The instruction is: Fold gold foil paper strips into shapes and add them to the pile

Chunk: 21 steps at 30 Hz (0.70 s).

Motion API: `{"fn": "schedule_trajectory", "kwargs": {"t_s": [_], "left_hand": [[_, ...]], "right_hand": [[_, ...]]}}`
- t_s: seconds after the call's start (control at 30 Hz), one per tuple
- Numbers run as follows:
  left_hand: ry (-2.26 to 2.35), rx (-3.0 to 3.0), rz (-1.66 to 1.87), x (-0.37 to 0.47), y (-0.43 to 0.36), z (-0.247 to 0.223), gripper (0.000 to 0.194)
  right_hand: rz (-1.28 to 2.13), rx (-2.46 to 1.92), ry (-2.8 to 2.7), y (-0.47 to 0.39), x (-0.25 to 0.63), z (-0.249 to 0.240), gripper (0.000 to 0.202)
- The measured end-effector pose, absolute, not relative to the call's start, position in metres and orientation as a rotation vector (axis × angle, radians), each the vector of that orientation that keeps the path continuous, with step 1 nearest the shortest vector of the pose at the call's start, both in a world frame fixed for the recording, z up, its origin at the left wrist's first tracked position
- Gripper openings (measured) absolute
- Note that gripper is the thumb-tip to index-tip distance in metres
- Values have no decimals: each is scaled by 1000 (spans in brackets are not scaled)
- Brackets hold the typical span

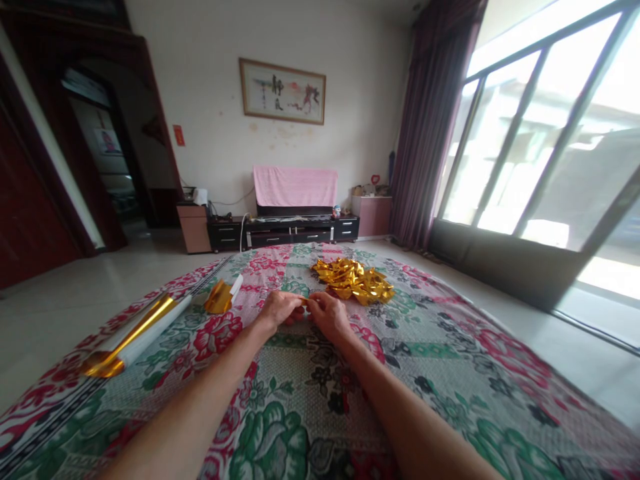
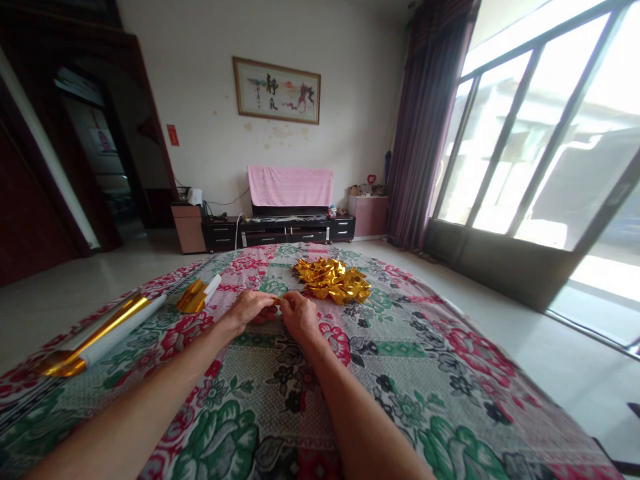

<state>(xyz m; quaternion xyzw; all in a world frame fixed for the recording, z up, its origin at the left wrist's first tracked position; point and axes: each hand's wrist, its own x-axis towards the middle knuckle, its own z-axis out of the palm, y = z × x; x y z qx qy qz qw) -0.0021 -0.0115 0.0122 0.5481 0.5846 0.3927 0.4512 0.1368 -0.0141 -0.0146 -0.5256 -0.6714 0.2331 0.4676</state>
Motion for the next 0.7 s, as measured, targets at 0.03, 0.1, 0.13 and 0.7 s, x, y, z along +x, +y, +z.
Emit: {"fn": "schedule_trajectory", "kwargs": {"t_s": [0.03,0.1,0.13,0.7], "left_hand": [[1450,1358,972,-2,-12,12,32],[1454,1372,967,-1,-12,12,32],[1453,1384,965,0,-12,12,31],[1422,1436,955,3,-15,15,31]], "right_hand": [[558,-1285,-1663,-14,137,-15,23],[552,-1280,-1672,-14,138,-15,22],[567,-1281,-1666,-14,138,-15,22],[828,-1252,-1594,-13,142,-11,27]]}}
